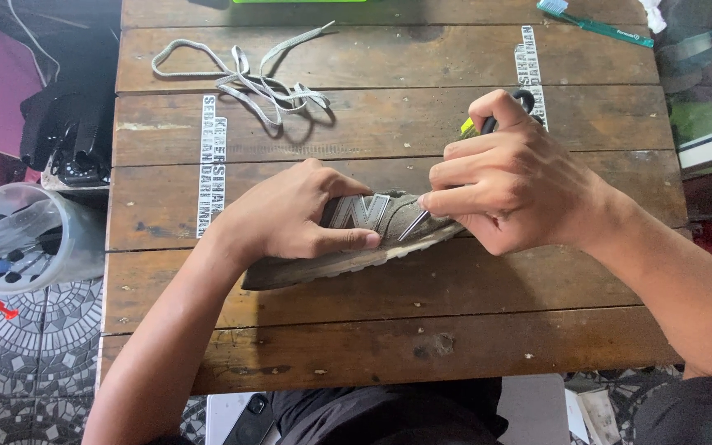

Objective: Using a small pick tool to meticulously remove dirt and debris from the mesh and crevices of a sneaker.

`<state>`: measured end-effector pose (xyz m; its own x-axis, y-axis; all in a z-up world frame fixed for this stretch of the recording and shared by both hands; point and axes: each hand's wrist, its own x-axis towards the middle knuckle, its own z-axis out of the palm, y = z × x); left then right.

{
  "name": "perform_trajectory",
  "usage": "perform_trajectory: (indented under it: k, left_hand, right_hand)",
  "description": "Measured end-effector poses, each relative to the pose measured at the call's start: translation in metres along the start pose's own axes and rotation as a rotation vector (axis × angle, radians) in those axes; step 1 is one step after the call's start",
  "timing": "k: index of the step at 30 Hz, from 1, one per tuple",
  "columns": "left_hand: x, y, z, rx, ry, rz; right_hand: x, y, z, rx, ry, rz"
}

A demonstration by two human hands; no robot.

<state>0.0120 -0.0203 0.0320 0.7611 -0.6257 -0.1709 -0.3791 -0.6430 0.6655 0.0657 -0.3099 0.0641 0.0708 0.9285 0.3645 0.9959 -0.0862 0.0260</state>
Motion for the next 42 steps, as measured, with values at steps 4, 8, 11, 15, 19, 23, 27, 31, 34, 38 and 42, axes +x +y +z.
perform_trajectory:
  k: [4,8,11,15,19,23,27,31,34,38,42]
  left_hand:
    - [0.0,0.002,-0.001,0.005,0.0,-0.012]
    - [-0.001,-0.002,0.001,-0.005,0.014,-0.033]
    - [-0.001,-0.001,-0.001,-0.006,0.014,-0.017]
    - [-0.002,0.001,0.0,0.021,0.012,-0.022]
    - [-0.001,-0.004,0.003,0.024,0.036,-0.028]
    - [-0.002,0.0,0.0,0.025,0.04,-0.028]
    - [-0.001,-0.004,0.003,0.036,0.047,-0.02]
    - [-0.001,-0.009,0.007,0.05,0.056,-0.032]
    - [-0.001,-0.009,0.006,0.053,0.068,-0.017]
    - [-0.001,-0.008,0.006,0.032,0.066,-0.005]
    - [-0.003,0.0,0.001,0.025,0.045,-0.051]
  right_hand:
    - [-0.003,0.0,0.001,-0.001,-0.01,-0.011]
    - [-0.004,-0.005,-0.001,-0.057,0.012,0.003]
    - [-0.005,-0.007,-0.002,-0.105,0.026,0.03]
    - [-0.01,-0.007,0.0,-0.13,0.024,0.041]
    - [-0.015,-0.012,0.0,-0.075,0.017,0.079]
    - [-0.022,-0.009,0.001,-0.092,0.049,0.107]
    - [-0.026,-0.009,0.005,-0.094,0.072,0.144]
    - [-0.032,-0.01,0.01,-0.04,0.091,0.15]
    - [-0.035,-0.01,0.012,0.009,0.075,0.179]
    - [-0.032,-0.009,0.013,-0.022,0.117,0.195]
    - [-0.035,-0.009,0.013,0.008,0.114,0.201]
